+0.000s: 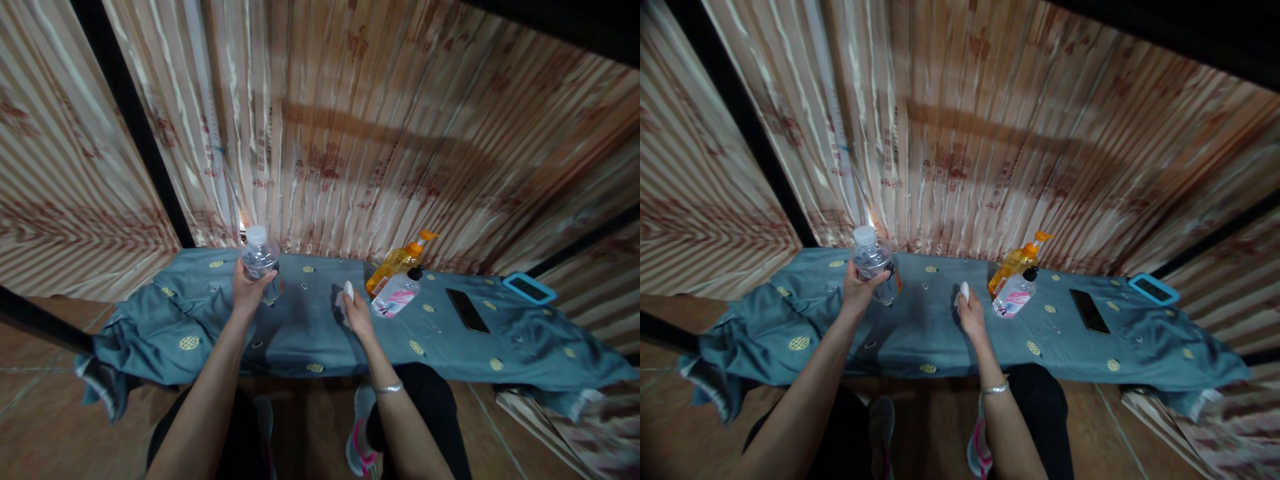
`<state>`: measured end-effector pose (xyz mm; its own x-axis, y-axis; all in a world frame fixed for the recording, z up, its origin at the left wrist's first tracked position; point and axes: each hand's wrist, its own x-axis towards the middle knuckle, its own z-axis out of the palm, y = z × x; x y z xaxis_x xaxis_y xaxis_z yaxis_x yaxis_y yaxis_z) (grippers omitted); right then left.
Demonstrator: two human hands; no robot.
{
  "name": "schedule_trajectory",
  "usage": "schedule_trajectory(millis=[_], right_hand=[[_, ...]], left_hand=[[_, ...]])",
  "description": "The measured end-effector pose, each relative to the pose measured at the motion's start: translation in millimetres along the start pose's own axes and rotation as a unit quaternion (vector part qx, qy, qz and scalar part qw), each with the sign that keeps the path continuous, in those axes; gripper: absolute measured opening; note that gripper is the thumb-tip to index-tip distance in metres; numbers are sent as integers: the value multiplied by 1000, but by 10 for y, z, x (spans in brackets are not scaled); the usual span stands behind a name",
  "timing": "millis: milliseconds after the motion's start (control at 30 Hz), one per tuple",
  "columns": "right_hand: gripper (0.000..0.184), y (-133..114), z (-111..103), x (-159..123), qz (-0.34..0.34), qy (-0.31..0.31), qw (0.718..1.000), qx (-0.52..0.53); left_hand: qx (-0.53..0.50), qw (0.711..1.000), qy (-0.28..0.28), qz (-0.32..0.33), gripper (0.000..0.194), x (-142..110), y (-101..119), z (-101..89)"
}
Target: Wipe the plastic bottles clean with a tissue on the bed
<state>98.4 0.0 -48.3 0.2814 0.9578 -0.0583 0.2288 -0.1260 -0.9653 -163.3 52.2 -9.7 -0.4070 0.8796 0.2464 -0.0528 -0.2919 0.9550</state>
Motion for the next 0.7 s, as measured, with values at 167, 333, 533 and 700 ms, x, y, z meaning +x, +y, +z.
schedule_trajectory(millis=[167,333,533,700], right_hand=[[44,146,-11,288,-74,43,967,-241],[44,254,296,306,-108,35,916,-385],[41,114,806,186,-189,-37,873,-447],[44,30,1189,-140,-269,-119,844,-448]], left_hand=[[53,998,-22,15,78,84,-179,-30],[68,998,-5,17,78,93,-290,-18],[112,994,-12,2,84,84,-363,-45],[148,989,-16,-4,83,74,-439,-47]])
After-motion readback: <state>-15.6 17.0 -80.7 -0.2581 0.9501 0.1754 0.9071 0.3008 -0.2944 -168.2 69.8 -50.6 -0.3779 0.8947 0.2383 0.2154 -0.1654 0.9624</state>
